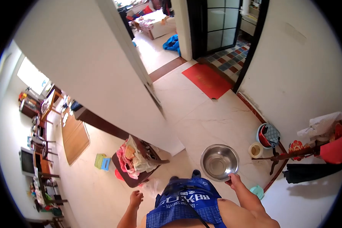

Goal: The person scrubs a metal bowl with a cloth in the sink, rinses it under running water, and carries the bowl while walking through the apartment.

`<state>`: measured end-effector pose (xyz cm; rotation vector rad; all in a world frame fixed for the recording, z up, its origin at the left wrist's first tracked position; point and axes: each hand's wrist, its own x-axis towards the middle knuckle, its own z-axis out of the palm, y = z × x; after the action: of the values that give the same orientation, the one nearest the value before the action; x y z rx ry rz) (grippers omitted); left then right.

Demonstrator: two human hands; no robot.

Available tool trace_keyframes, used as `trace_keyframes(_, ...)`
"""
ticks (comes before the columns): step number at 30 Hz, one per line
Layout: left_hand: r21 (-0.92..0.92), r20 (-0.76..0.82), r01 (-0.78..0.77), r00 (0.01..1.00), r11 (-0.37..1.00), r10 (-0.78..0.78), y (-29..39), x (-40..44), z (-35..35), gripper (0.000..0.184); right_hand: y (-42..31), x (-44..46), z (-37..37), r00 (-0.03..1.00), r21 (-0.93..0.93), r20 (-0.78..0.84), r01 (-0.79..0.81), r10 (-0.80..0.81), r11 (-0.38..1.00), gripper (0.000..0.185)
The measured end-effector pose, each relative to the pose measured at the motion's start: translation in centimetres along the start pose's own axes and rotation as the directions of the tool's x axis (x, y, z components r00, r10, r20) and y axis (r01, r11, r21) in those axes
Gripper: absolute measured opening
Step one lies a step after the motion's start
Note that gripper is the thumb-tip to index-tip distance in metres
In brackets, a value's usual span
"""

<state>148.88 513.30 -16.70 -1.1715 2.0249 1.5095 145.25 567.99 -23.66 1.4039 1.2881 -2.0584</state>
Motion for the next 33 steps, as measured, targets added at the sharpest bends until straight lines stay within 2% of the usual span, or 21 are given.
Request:
trace_keyframes(1,-0.016,-0.017,0.017,1.0,1.0,-0.017,-3.0,-0.4,-0.9,0.037,0.0,0.5,0.0,1.0,-0.025,0.01,-0.009,0.01,1.0,0.017)
trace_keyframes(3,0.087,0.137,0.247,0.957,0.965,-0.257,-9.1,-0.6,-3.0,0.034,-0.3,1.3,0.3,1.0,-0.073,-0.001,-0.026,0.026,0.997,0.023)
trace_keyframes(4,0.065,0.124,0.261,0.955,0.963,-0.268,-8.3,-2.7,-2.6,0.034,-0.6,1.5,0.5,0.999,-0.098,0.011,-0.032,0.033,0.995,0.023)
trace_keyframes(5,0.233,0.082,0.275,0.95,0.933,-0.301,-7.4,-5.0,-2.1,0.033,-0.9,1.7,0.7,1.0,-0.128,-0.007,-0.03,0.029,0.991,0.023)
trace_keyframes(8,0.347,0.076,0.276,0.944,0.896,-0.32,-9.4,-7.0,-2.1,0.03,-1.3,2.4,1.1,0.999,-0.192,-0.025,-0.032,0.027,0.981,0.024)
trace_keyframes(11,0.245,0.087,0.258,0.954,0.935,-0.286,-12.1,-6.3,-1.5,0.031,-2.0,2.4,2.2,1.0,-0.263,-0.03,-0.016,0.008,0.965,0.022)
trace_keyframes(12,0.31,0.192,0.053,0.974,0.949,-0.117,-15.1,-4.5,-1.9,0.032,-2.1,2.1,2.8,0.999,-0.305,-0.034,-0.007,-0.003,0.952,0.02)
trace_keyframes(14,0.347,0.311,-0.17,0.949,0.922,0.058,-16.4,-2.9,-1.7,0.033,-2.7,0.3,4.3,0.999,-0.325,-0.013,0.023,-0.029,0.945,0.021)
trace_keyframes(15,0.161,0.221,0.009,0.974,0.987,-0.045,-14.8,-3.1,-0.9,0.033,-2.9,-0.5,5.0,0.999,-0.339,0.005,0.042,-0.043,0.94,0.022)
trace_keyframes(16,-0.042,0.157,0.178,0.973,0.983,-0.169,-12.8,-3.5,-0.3,0.033,-2.8,-0.8,5.5,0.999,-0.332,-0.002,0.05,-0.054,0.942,0.022)
trace_keyframes(17,-0.119,0.114,0.181,0.979,0.976,-0.168,-10.7,-4.5,0.2,0.032,-2.6,-0.8,5.9,0.998,-0.365,0.018,0.065,-0.063,0.929,0.022)
trace_keyframes(18,-0.111,0.127,0.174,0.979,0.979,-0.159,-10.8,-4.2,0.1,0.032,-2.4,-1.1,6.3,0.997,-0.395,0.036,0.079,-0.07,0.915,0.021)
trace_keyframes(20,-0.231,0.158,0.181,0.977,0.956,-0.147,-11.5,-3.0,-0.4,0.032,-1.9,-1.8,7.1,0.997,-0.376,0.032,0.071,-0.063,0.924,0.021)
trace_keyframes(21,-0.101,0.197,-0.026,0.979,0.995,0.045,-13.7,-1.8,-1.2,0.031,-1.6,-2.6,7.7,0.996,-0.384,0.055,0.09,-0.074,0.919,0.02)
trace_keyframes(22,0.011,0.228,-0.245,0.945,0.97,0.236,-15.0,-1.0,-1.9,0.03,-1.4,-3.4,8.4,0.993,-0.393,0.078,0.11,-0.086,0.913,0.019)
trace_keyframes(24,-0.161,0.255,0.156,0.96,0.975,-0.112,-16.7,0.0,-2.9,0.026,-1.0,-5.7,9.3,0.989,-0.365,0.089,0.143,-0.118,0.92,0.019)
trace_keyframes(25,-0.181,0.152,0.155,0.98,0.971,-0.129,-17.0,-0.6,-2.9,0.02,-1.1,-6.6,9.9,0.985,-0.393,0.11,0.163,-0.13,0.905,0.02)
trace_keyframes(26,-0.173,0.163,0.155,0.978,0.973,-0.127,-18.1,-0.8,-3.7,0.02,-1.0,-7.5,10.1,0.982,-0.423,0.13,0.178,-0.135,0.888,0.021)
trace_keyframes(27,0.022,0.184,-0.006,0.983,1.0,0.001,-19.3,-0.8,-4.6,0.018,-0.7,-7.9,10.2,0.977,-0.437,0.152,0.203,-0.151,0.876,0.022)
trace_keyframes(30,0.179,0.126,0.091,0.985,0.98,-0.115,-16.1,-4.2,-5.9,0.012,-0.6,-10.8,11.3,0.956,-0.418,0.231,0.264,-0.179,0.869,0.023)
trace_keyframes(33,0.213,0.19,0.023,0.98,0.977,-0.065,-18.8,-3.8,-7.3,0.01,-0.3,-12.0,12.3,0.96,-0.422,0.235,0.243,-0.153,0.873,0.024)
